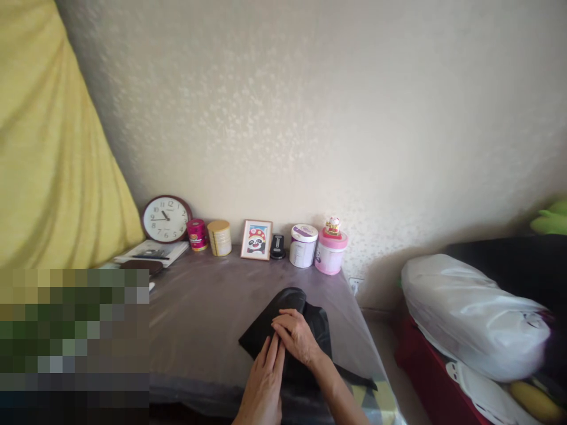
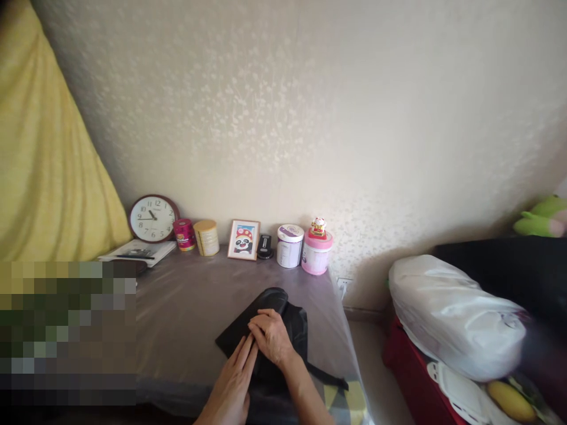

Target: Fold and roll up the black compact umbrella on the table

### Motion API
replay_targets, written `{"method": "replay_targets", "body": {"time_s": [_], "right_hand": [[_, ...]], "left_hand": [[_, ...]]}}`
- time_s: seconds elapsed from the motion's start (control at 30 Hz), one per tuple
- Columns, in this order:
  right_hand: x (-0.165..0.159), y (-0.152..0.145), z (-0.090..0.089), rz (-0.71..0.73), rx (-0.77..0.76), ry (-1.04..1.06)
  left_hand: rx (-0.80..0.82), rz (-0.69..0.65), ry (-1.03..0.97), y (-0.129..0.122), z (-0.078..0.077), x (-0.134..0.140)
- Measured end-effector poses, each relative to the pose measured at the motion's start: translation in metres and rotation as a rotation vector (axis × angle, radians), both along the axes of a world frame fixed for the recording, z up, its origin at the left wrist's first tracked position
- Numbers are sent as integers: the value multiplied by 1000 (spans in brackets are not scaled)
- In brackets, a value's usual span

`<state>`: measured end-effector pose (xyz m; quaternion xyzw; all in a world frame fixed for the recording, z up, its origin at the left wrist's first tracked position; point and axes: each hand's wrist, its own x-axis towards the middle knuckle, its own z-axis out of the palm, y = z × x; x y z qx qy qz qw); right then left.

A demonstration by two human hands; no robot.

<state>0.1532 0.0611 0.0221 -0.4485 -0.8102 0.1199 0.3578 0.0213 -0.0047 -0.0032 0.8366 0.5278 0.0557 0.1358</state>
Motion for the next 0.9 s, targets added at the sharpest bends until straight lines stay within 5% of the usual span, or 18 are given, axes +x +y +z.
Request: {"method": "replay_targets", "body": {"time_s": [0.2,0.37,0.47,0.63,0.9], "right_hand": [[13,42,-23,-159,25,-109],[24,74,-17,-375,-7,-124],[23,63,-11,-456,95,-68],[9,22,-28,-258,216,-68],[53,19,-60,-686,23,-267]], "left_hand": [[-46,10,-34,4,-5,-1],[-79,57,-84,6,-2,1],[-106,66,-75,6,3,0],[-117,105,-3,7,13,0],[80,142,100,1,10,-3]]}}
